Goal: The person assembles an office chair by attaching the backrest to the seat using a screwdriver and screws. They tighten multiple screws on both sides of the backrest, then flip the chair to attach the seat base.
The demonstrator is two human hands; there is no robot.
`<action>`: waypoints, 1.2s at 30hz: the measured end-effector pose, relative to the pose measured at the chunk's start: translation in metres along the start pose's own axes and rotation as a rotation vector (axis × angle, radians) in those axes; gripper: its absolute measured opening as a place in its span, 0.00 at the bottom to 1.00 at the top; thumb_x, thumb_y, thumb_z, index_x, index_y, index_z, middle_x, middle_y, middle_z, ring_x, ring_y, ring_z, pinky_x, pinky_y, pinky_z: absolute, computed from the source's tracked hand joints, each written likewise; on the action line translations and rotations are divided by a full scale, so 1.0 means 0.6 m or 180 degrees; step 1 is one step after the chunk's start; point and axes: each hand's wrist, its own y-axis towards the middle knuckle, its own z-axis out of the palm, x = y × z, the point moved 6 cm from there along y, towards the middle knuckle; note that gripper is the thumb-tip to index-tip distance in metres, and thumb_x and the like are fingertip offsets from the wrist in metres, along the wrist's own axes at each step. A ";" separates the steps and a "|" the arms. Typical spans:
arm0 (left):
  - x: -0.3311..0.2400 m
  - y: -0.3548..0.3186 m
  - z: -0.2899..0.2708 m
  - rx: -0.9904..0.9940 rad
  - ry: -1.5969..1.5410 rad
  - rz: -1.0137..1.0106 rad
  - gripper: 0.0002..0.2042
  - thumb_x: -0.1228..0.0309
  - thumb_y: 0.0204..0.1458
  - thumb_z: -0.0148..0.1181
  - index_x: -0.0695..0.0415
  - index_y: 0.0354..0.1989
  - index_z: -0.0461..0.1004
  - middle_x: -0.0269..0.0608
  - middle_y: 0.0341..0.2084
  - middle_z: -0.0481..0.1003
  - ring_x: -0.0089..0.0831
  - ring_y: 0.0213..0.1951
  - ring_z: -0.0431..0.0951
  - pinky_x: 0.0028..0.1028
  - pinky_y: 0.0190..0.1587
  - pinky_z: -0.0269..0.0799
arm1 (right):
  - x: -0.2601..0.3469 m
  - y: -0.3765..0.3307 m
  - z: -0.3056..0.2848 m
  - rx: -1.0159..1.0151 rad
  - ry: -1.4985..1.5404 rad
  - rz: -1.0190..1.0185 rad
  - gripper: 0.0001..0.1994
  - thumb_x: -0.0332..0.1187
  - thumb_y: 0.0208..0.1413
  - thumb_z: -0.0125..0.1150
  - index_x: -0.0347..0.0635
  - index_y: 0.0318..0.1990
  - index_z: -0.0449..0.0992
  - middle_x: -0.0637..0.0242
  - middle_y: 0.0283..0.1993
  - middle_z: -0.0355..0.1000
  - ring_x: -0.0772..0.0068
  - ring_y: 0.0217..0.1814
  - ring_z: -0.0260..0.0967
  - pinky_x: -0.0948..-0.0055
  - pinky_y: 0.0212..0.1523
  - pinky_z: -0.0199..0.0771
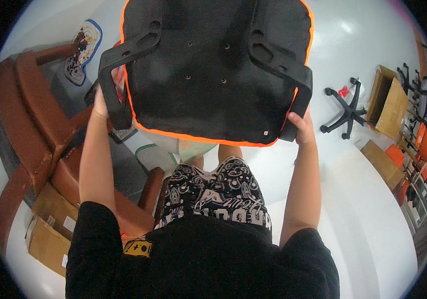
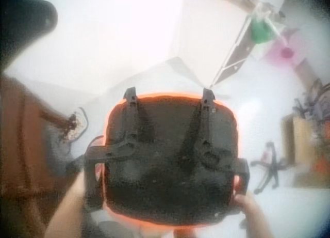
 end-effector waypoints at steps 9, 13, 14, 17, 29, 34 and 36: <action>-0.071 0.058 0.054 -0.0105 -0.0159 -0.0416 0.34 0.35 0.49 0.44 0.54 0.50 0.69 0.39 0.44 0.72 0.30 0.48 0.70 0.31 0.52 0.65 | -0.006 -0.026 0.033 0.0505 -0.0215 0.0200 0.58 0.72 0.31 0.59 0.38 0.64 0.49 0.56 0.64 0.53 0.58 0.67 0.50 0.61 0.63 0.51; -0.088 0.036 0.049 0.0092 0.0464 -0.0517 0.37 0.31 0.44 0.45 0.49 0.53 0.68 0.37 0.47 0.71 0.33 0.48 0.69 0.34 0.42 0.70 | 0.012 0.000 0.025 0.0182 0.1140 0.0493 0.50 0.74 0.45 0.24 0.42 0.66 0.46 0.58 0.67 0.50 0.57 0.68 0.48 0.58 0.64 0.50; -0.091 0.035 0.041 -0.0083 0.0666 -0.0641 0.38 0.31 0.43 0.45 0.48 0.54 0.67 0.37 0.48 0.70 0.34 0.48 0.69 0.35 0.41 0.71 | 0.012 0.008 0.022 -0.0046 0.0849 0.0590 0.48 0.73 0.47 0.27 0.42 0.65 0.49 0.57 0.65 0.53 0.57 0.66 0.52 0.58 0.63 0.54; -0.096 0.039 0.052 0.0125 0.0539 -0.0683 0.43 0.27 0.40 0.42 0.49 0.57 0.64 0.40 0.52 0.67 0.36 0.52 0.65 0.43 0.40 0.69 | 0.010 0.016 0.026 -0.0585 0.0661 0.0919 0.44 0.71 0.49 0.34 0.42 0.62 0.56 0.54 0.60 0.60 0.57 0.61 0.58 0.59 0.59 0.60; -0.074 0.057 0.015 -0.0858 0.0094 -0.0618 0.43 0.23 0.36 0.37 0.44 0.52 0.69 0.34 0.43 0.73 0.36 0.49 0.68 0.63 0.51 0.51 | 0.040 0.018 0.042 -0.0817 0.0794 -0.0433 0.35 0.61 0.55 0.41 0.41 0.60 0.59 0.60 0.59 0.61 0.61 0.60 0.59 0.62 0.59 0.58; -0.057 0.066 0.009 -0.1068 0.0295 -0.0887 0.33 0.31 0.42 0.46 0.45 0.45 0.72 0.32 0.38 0.72 0.32 0.45 0.68 0.55 0.47 0.56 | 0.031 0.002 0.045 -0.0601 0.0857 -0.0700 0.38 0.64 0.53 0.43 0.40 0.59 0.60 0.59 0.58 0.63 0.63 0.60 0.59 0.64 0.60 0.56; -0.051 0.065 0.012 -0.1022 0.0093 -0.0738 0.29 0.35 0.46 0.46 0.48 0.34 0.76 0.31 0.22 0.74 0.27 0.29 0.72 0.43 0.35 0.67 | 0.036 -0.007 0.047 -0.0602 0.0736 -0.0775 0.40 0.65 0.51 0.45 0.39 0.60 0.58 0.59 0.60 0.60 0.62 0.62 0.56 0.65 0.61 0.54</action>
